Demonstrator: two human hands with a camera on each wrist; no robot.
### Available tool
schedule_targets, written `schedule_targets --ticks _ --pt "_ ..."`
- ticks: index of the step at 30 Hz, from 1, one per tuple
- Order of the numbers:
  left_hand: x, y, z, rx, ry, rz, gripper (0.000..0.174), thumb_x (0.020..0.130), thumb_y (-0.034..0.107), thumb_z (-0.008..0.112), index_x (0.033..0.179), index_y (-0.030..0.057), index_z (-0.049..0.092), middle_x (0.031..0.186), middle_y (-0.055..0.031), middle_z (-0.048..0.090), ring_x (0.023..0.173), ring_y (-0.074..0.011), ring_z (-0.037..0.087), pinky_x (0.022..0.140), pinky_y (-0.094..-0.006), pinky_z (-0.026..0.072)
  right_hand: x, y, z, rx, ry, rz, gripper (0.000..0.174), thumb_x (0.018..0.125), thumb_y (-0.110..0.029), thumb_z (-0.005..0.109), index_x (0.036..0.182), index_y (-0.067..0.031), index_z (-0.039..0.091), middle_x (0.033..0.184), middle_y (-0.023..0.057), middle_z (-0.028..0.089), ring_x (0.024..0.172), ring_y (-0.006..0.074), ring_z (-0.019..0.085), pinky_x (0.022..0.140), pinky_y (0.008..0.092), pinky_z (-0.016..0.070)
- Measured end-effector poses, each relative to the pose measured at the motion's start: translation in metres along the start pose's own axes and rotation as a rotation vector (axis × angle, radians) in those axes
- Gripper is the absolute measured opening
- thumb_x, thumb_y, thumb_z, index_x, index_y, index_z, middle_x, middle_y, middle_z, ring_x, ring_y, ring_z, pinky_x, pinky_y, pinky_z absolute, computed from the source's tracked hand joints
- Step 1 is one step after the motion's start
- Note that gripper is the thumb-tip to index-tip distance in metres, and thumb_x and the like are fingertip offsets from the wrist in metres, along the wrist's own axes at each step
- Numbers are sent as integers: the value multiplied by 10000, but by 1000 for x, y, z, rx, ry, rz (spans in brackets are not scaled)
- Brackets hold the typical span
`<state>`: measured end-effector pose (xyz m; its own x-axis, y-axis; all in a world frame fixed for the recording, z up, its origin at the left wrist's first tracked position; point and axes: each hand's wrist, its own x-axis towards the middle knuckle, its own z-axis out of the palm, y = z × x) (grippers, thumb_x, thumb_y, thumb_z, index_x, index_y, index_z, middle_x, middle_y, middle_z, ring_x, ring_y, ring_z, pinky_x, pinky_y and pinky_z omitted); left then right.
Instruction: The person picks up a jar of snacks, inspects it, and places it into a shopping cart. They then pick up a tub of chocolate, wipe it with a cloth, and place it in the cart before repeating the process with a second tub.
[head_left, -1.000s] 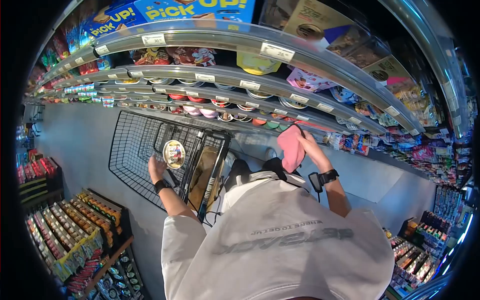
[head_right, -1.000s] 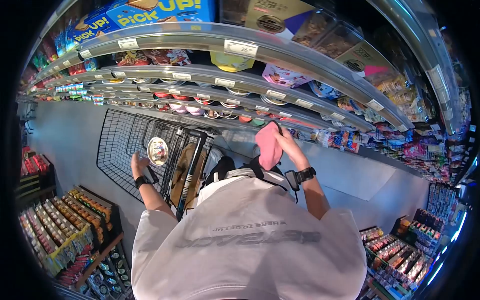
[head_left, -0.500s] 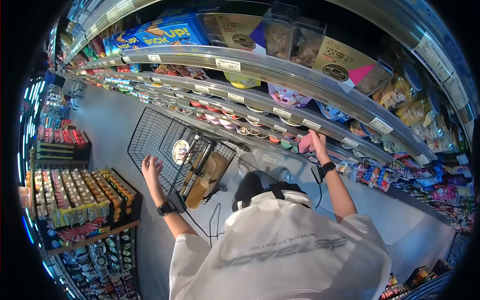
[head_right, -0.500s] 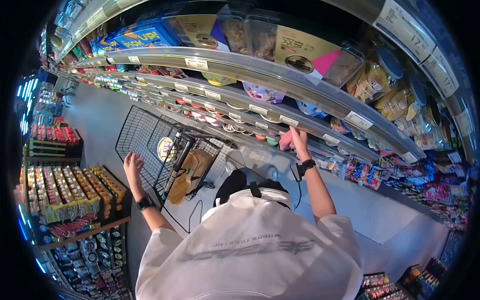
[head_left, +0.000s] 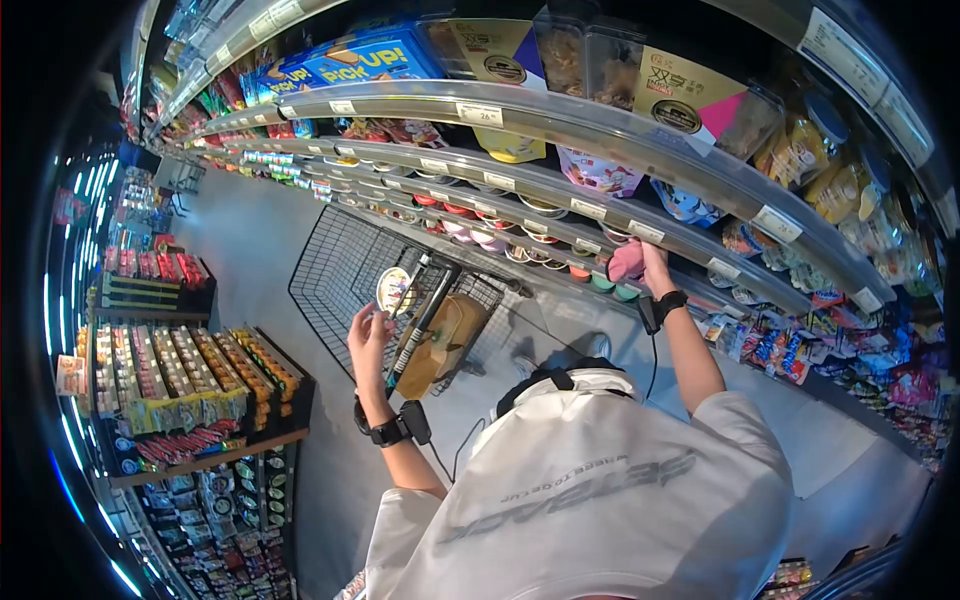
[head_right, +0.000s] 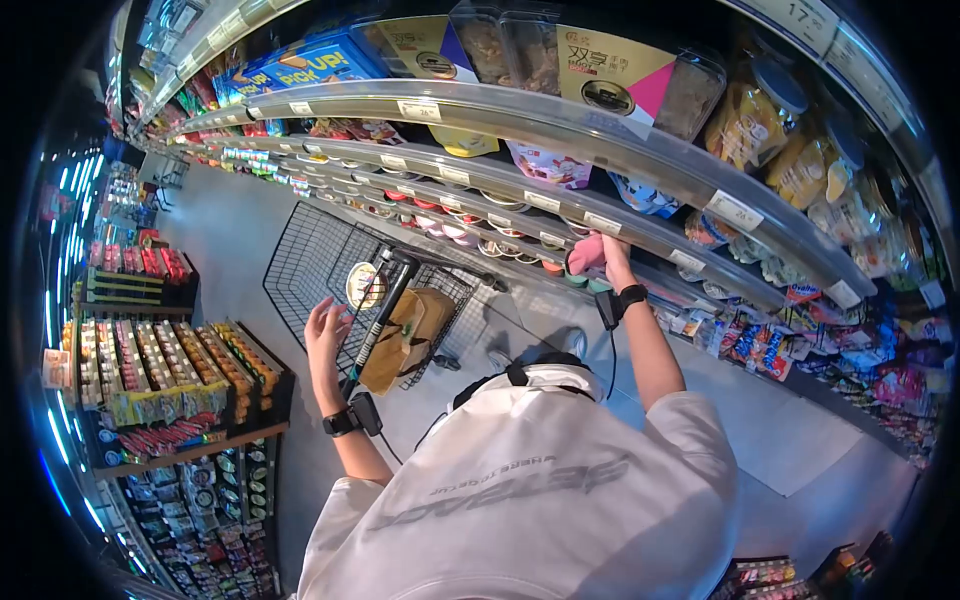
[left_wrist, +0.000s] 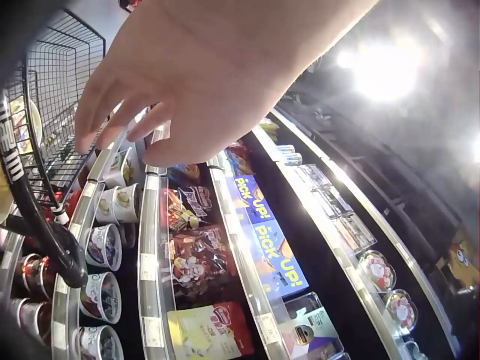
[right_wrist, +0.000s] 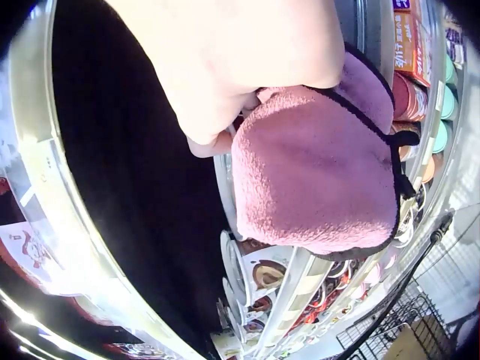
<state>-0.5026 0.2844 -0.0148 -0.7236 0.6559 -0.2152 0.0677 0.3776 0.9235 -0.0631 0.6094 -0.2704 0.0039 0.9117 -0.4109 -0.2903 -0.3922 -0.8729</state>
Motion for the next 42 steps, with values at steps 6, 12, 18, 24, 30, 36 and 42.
schedule_targets --ticks 6,12,18,24,30,36,42 --pt "17 12 38 46 -307 80 385 1038 244 578 1319 -19 588 1096 -100 709 927 -126 667 846 -264 537 -61 -24 -1 -128 8 -81 236 959 -247 648 896 -27 708 849 42 713 748 116 637 701 295 495" --pt "20 0 97 184 -677 172 448 983 257 669 1335 -7 584 1087 -125 698 949 -179 649 842 -311 529 -137 -28 4 -166 -46 -43 257 976 -256 640 886 -22 695 831 26 684 745 100 619 700 270 489" --pt "-2 -6 153 238 -870 507 1108 728 249 933 1570 -9 261 1398 -175 545 1257 -244 565 1109 -387 435 -207 -60 30 -163 -215 57 245 965 -250 650 913 -15 700 856 17 671 744 78 605 664 243 484" --pt "-25 53 166 -169 -1017 471 1249 559 214 1003 1551 -5 276 1483 -162 477 1379 -241 471 1169 -386 372 -264 -119 59 -166 -407 97 190 946 -206 675 1020 -31 683 958 16 677 861 65 624 745 231 505" --pt "-27 82 143 -275 -826 435 990 579 196 987 1397 -21 474 1295 -119 631 1159 -184 622 1045 -347 483 -298 -161 90 111 -406 42 349 941 -135 687 1262 -12 630 1138 26 670 1005 80 623 853 243 514" --pt "-17 81 131 -726 -592 66 519 1028 365 612 1338 -47 547 1251 -116 660 1061 -138 667 908 -319 551 -274 -146 72 -517 -530 -102 336 924 -133 736 1227 -9 663 944 19 694 780 52 642 643 208 519" --pt "-11 93 103 -613 -525 -183 729 975 667 507 1394 71 538 1271 -113 661 1079 -221 674 866 -412 572 -259 -109 58 -855 -386 -425 158 919 -132 694 1015 -6 706 863 89 712 811 131 664 756 320 531"
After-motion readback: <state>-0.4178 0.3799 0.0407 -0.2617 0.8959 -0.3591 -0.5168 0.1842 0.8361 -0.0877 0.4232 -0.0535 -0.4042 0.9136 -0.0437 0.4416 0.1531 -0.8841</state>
